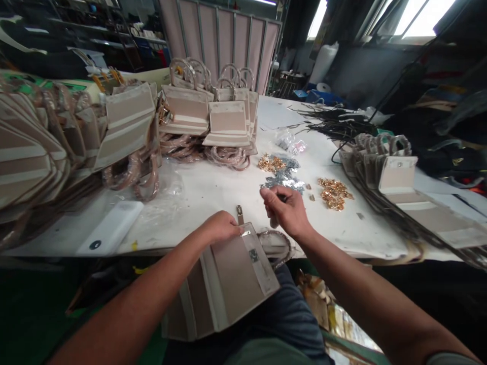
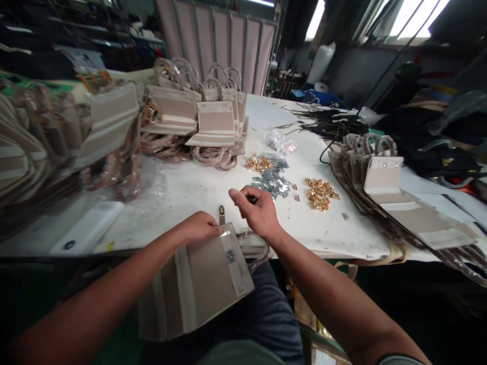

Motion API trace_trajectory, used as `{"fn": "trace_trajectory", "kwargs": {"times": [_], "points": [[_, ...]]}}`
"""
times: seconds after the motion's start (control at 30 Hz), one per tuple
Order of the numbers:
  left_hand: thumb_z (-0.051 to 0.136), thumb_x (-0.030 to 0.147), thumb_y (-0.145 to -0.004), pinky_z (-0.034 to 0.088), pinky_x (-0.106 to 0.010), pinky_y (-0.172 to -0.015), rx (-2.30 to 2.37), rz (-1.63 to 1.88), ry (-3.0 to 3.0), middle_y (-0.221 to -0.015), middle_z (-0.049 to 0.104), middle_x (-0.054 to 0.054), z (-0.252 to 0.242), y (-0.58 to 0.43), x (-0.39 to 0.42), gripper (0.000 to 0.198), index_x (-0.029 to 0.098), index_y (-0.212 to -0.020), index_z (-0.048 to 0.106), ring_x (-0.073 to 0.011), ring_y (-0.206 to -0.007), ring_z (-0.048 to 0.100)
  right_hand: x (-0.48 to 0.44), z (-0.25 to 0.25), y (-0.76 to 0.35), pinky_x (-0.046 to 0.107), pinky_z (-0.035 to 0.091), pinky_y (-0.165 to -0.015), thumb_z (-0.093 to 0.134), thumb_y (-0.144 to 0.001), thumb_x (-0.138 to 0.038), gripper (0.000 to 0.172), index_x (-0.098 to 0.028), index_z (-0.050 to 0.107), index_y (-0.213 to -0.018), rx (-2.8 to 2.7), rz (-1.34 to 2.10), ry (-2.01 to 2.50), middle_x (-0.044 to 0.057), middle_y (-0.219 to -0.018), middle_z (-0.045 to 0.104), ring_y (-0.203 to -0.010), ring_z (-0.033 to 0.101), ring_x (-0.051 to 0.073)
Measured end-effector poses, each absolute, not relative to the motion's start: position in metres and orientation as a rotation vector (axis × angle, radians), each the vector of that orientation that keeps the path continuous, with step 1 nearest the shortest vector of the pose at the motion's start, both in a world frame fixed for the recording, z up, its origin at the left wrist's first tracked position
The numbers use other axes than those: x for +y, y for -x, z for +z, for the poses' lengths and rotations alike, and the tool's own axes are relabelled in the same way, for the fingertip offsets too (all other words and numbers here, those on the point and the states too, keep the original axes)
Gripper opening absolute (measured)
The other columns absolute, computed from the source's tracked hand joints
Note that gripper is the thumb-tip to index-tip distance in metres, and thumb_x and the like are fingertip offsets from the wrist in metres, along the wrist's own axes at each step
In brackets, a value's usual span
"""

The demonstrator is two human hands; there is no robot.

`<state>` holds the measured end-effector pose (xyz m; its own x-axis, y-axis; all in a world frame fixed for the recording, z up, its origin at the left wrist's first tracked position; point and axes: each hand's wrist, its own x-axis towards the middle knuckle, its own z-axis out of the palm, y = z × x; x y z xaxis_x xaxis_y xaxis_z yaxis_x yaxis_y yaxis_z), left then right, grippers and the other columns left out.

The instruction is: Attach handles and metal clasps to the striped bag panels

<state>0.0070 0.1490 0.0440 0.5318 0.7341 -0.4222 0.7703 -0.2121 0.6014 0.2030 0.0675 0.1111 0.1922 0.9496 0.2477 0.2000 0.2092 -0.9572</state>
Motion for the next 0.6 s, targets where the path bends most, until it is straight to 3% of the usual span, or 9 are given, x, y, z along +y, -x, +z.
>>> {"fn": "trace_trajectory", "kwargs": {"times": [0.13, 0.37, 0.6], "points": [[0.071, 0.055, -0.074, 0.031, -0.029, -0.058, 1.251, -0.059, -1.949, -0.061, 0.058, 0.002, 0.043, -0.007, 0.148, 0.036, 0.020, -0.073, 0.075, -0.0161, -0.061, 0.052, 0.086, 0.102, -0.190, 0.024, 0.037, -0.041, 0.075, -0.089, -0.057, 0.053, -0.023, 0.044, -0.063, -0.840, 0.988, 0.958, -0.007, -0.054, 0.043, -0.042, 0.038, 0.009], [0.072, 0.052, -0.074, 0.030, -0.029, -0.058, 1.271, -0.056, -1.917, -0.061, 0.061, 0.001, 0.041, -0.005, 0.146, 0.032, 0.021, -0.071, 0.075, -0.0171, -0.062, 0.054, 0.101, 0.068, -0.181, 0.022, 0.033, -0.038, 0.075, -0.086, -0.058, 0.055, -0.024, 0.038, -0.066, -0.570, 1.091, 0.910, -0.010, -0.056, 0.031, -0.043, 0.029, 0.007], [0.076, 0.040, -0.071, 0.031, -0.030, -0.059, 1.275, 0.000, -1.896, -0.057, 0.060, 0.001, 0.038, -0.008, 0.150, 0.021, 0.019, -0.065, 0.073, -0.0164, -0.061, 0.054, 0.090, 0.066, -0.162, 0.024, 0.032, -0.040, 0.073, -0.092, -0.050, 0.050, -0.024, 0.042, -0.062, -0.832, 1.022, 0.959, -0.009, -0.051, 0.038, -0.041, 0.034, 0.008]]}}
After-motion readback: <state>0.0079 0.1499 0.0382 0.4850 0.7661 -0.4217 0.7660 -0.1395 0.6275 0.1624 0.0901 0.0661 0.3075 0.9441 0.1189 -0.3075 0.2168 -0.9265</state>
